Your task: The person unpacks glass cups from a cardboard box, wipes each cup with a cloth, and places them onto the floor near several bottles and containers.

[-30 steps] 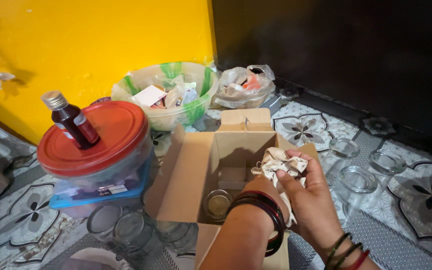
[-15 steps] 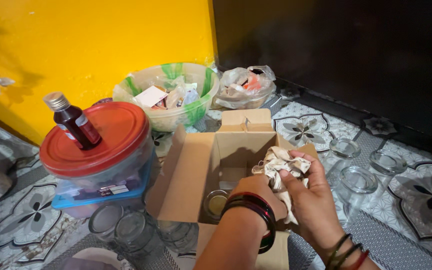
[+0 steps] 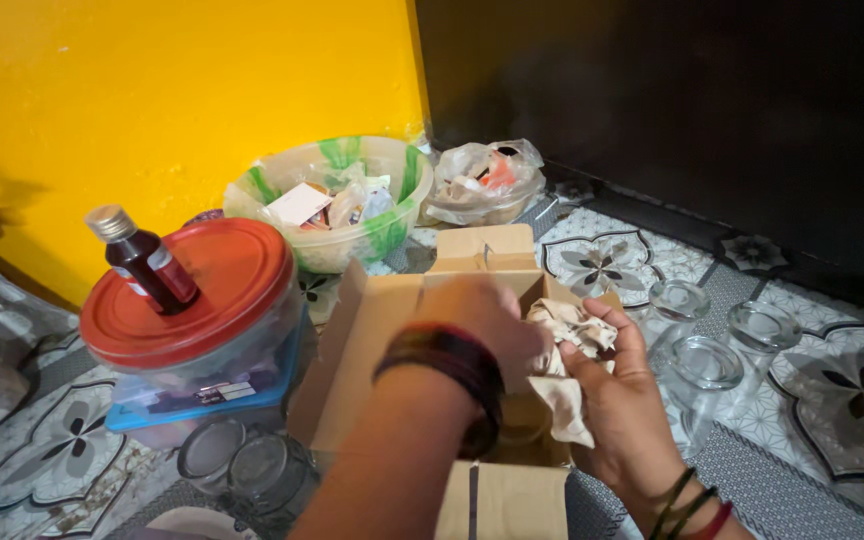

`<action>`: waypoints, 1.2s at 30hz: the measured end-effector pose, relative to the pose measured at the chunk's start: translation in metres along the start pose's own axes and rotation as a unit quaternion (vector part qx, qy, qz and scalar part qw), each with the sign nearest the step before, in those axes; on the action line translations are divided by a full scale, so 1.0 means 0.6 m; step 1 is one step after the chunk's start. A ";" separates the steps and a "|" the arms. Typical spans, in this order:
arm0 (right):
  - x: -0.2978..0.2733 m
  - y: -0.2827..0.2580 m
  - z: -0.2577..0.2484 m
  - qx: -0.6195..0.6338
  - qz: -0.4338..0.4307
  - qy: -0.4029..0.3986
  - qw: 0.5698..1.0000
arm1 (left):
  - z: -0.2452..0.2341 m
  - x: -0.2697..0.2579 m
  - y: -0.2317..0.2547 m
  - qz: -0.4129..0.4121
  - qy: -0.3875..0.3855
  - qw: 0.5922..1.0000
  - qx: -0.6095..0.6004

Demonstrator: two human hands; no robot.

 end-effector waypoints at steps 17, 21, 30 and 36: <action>0.030 -0.356 -0.299 -0.125 -0.212 0.167 0.955 | -0.010 0.014 0.327 0.152 0.023 0.978 -0.141; 0.044 -0.381 -0.377 -0.177 -0.216 0.200 0.939 | 0.062 0.023 0.378 0.165 -0.039 0.974 -0.153; 0.032 -0.366 -0.410 -0.126 -0.196 0.258 0.938 | 0.240 0.040 0.419 0.159 -0.166 0.963 -0.142; 0.040 -0.354 -0.392 -0.120 -0.230 0.224 0.939 | 0.320 0.060 0.407 0.146 -0.181 0.968 -0.094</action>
Point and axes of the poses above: each hand's wrist, its own x-axis towards the middle knuckle, its own z-axis out of the palm, y = z × x, the point moved 9 cm from there along x, towards the middle knuckle, and after that the axes turned 2 degrees about z, right-handed, at the moved point
